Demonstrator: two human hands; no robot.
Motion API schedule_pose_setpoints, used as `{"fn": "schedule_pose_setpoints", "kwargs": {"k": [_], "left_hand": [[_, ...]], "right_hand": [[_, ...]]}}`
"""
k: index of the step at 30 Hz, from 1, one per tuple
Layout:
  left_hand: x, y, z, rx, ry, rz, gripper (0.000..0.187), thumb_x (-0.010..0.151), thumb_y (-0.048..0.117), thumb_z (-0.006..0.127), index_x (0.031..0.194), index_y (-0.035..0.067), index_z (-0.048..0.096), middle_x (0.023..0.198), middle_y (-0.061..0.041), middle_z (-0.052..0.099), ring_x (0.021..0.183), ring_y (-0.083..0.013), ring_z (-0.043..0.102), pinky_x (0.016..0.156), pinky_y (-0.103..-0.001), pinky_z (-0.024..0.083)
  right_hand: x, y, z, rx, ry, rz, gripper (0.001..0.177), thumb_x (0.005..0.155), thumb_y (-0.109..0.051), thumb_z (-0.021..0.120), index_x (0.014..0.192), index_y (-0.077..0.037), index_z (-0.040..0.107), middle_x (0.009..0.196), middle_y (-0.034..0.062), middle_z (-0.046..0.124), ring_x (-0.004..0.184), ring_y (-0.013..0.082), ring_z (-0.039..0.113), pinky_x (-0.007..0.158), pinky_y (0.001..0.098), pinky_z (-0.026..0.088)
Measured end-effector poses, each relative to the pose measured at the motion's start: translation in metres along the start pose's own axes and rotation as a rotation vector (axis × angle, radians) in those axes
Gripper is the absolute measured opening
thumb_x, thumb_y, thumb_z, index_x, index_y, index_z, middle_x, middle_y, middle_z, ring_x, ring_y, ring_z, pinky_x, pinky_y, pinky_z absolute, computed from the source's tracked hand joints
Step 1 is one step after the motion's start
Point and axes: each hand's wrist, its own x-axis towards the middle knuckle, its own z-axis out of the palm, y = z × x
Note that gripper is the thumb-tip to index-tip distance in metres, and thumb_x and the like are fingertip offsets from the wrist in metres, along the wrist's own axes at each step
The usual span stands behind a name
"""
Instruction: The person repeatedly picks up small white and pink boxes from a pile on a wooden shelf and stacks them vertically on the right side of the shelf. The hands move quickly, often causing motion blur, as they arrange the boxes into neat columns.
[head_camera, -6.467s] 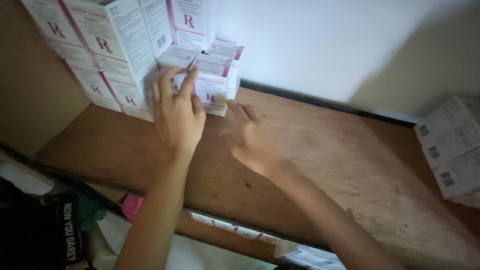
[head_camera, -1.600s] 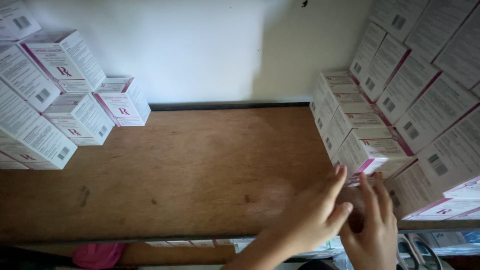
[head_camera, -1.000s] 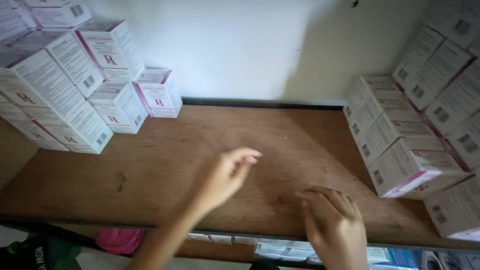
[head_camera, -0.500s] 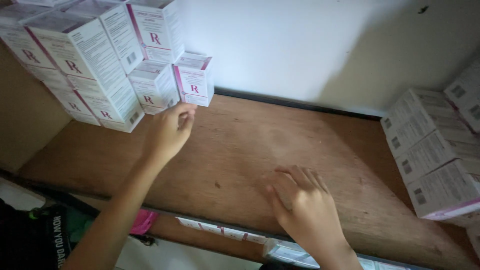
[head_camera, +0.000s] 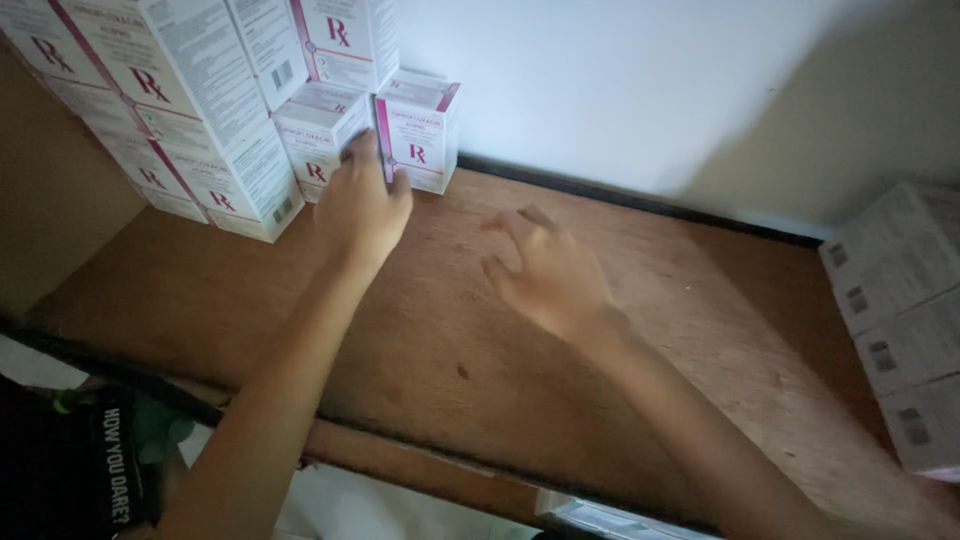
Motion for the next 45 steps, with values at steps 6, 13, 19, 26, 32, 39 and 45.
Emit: {"fn": "schedule_pose_setpoints", "kwargs": {"k": [6, 13, 19, 26, 32, 39, 45], "left_hand": [[0.008, 0.006, 0.006, -0.092, -0.14, -0.176, 0.059, 0.099, 0.024, 0.062, 0.147, -0.002, 0.04, 0.113, -0.023, 0.068, 0.08, -0.0325, 0.076, 0.066, -0.043, 0.065], [0.003, -0.008, 0.017, -0.076, 0.075, 0.003, 0.059, 0.092, 0.022, 0.07, 0.139, -0.003, 0.046, 0.113, -0.026, 0.07, 0.091, -0.0406, 0.073, 0.074, -0.051, 0.06], [0.005, 0.0, 0.007, -0.101, -0.103, -0.104, 0.062, 0.097, 0.026, 0.065, 0.147, -0.001, 0.041, 0.102, -0.022, 0.074, 0.089, -0.0379, 0.074, 0.079, -0.049, 0.06], [0.007, -0.008, 0.017, -0.117, 0.003, -0.013, 0.054, 0.094, 0.02, 0.065, 0.14, -0.003, 0.047, 0.1, -0.02, 0.075, 0.081, -0.0334, 0.076, 0.069, -0.046, 0.062], [0.004, -0.006, 0.017, -0.079, -0.008, -0.009, 0.056, 0.096, 0.019, 0.065, 0.142, -0.005, 0.043, 0.103, -0.021, 0.074, 0.08, -0.0325, 0.076, 0.067, -0.044, 0.062], [0.002, 0.0, 0.019, -0.2, -0.057, -0.037, 0.051, 0.099, 0.013, 0.056, 0.142, -0.005, 0.037, 0.108, -0.026, 0.07, 0.079, -0.0344, 0.076, 0.067, -0.043, 0.065], [-0.011, 0.015, 0.008, -0.238, -0.007, 0.069, 0.049, 0.097, 0.014, 0.062, 0.135, -0.002, 0.037, 0.104, -0.028, 0.071, 0.081, -0.0416, 0.073, 0.071, -0.05, 0.06]], "right_hand": [[0.07, 0.029, 0.06, 0.13, 0.292, -0.256, 0.052, 0.092, -0.023, 0.068, 0.14, -0.01, 0.051, 0.138, 0.0151, 0.057, 0.123, 0.0299, 0.061, 0.102, 0.0438, 0.052], [0.109, 0.028, 0.077, 0.219, 0.479, -0.339, 0.067, 0.09, -0.016, 0.07, 0.148, 0.001, 0.043, 0.145, 0.025, 0.05, 0.132, 0.0406, 0.054, 0.107, 0.0489, 0.05], [0.135, 0.013, 0.091, 0.343, 0.388, -0.287, 0.08, 0.088, -0.013, 0.069, 0.154, 0.006, 0.029, 0.148, 0.0286, 0.045, 0.126, 0.0385, 0.059, 0.11, 0.0484, 0.045], [0.148, -0.004, 0.105, 0.283, 0.576, -0.422, 0.07, 0.09, -0.014, 0.072, 0.147, -0.004, 0.033, 0.151, 0.0317, 0.043, 0.137, 0.0415, 0.051, 0.112, 0.044, 0.048], [0.153, -0.002, 0.111, 0.367, 0.437, -0.341, 0.098, 0.09, -0.013, 0.07, 0.157, 0.013, 0.003, 0.15, 0.0352, 0.036, 0.14, 0.0457, 0.042, 0.113, 0.0499, 0.042], [0.149, 0.007, 0.103, 0.22, 0.437, -0.278, 0.09, 0.09, -0.018, 0.071, 0.155, 0.012, 0.016, 0.138, 0.0334, 0.044, 0.127, 0.047, 0.047, 0.109, 0.0524, 0.042], [0.136, 0.028, 0.095, 0.265, 0.544, -0.345, 0.09, 0.088, -0.016, 0.069, 0.156, 0.016, 0.019, 0.129, 0.0355, 0.05, 0.121, 0.0456, 0.05, 0.102, 0.0492, 0.052]]}}
